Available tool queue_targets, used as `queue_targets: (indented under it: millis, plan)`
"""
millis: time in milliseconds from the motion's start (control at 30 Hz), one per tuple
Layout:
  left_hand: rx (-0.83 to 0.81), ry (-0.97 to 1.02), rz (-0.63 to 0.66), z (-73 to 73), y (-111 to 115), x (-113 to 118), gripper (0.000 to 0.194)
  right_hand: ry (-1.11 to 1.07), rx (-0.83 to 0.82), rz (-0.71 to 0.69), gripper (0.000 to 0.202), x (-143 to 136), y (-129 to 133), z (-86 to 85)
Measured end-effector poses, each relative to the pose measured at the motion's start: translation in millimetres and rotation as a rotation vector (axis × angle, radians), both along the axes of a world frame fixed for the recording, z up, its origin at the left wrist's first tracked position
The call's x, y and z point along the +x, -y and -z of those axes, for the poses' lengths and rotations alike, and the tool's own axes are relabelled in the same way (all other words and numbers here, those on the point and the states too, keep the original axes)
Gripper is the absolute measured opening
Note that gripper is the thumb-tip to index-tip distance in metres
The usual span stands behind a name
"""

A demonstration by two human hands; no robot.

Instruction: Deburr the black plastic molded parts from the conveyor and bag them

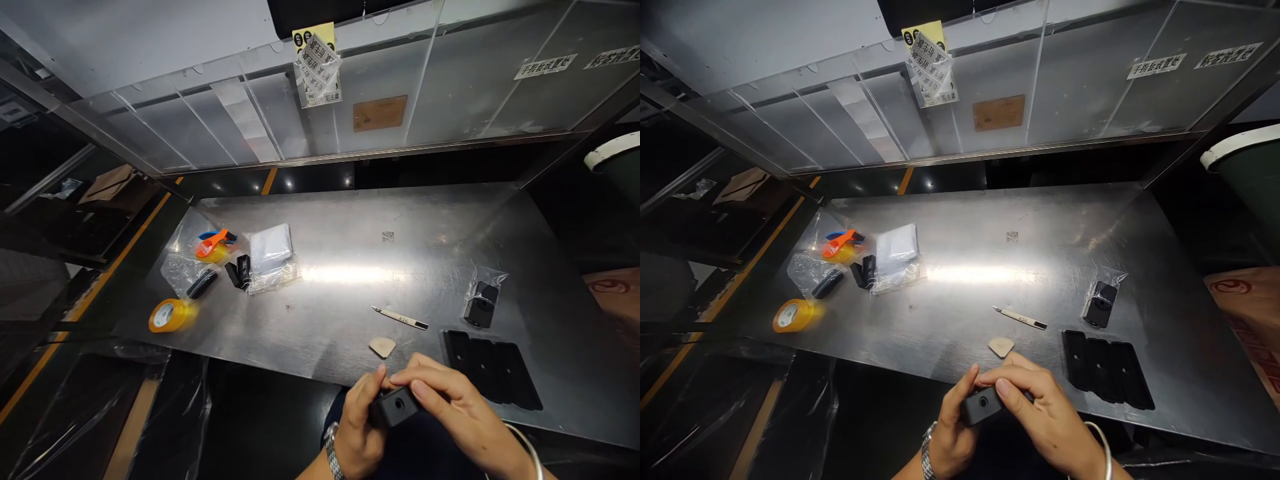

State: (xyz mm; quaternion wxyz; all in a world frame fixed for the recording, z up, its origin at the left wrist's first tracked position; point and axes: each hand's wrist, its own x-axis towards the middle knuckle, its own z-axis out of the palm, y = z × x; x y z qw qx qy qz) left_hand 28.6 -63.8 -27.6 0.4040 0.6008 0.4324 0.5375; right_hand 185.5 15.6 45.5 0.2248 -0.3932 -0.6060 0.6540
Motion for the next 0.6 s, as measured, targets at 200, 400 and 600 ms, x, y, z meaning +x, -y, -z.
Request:
queue_targets:
  millis: [200,400,600]
  plan:
    - [0.045,-0.097,-0.029,-1.9,-2.3,-1.8,0.055,0.155,-0.095,-0.108,0.028,11.6,2.6,-4.9]
    - [-0.045,-0.065,0.012,-1.9,2.1,-0.5,0.054,0.312,-0.027,-0.157,0.025,6.3,2.9,-7.8]
    - [-0.174,0.023,0.040,0.4,5.6,-1.9,0.061,0.262,-0.048,-0.131,0.028,4.4,3.8,-1.0]
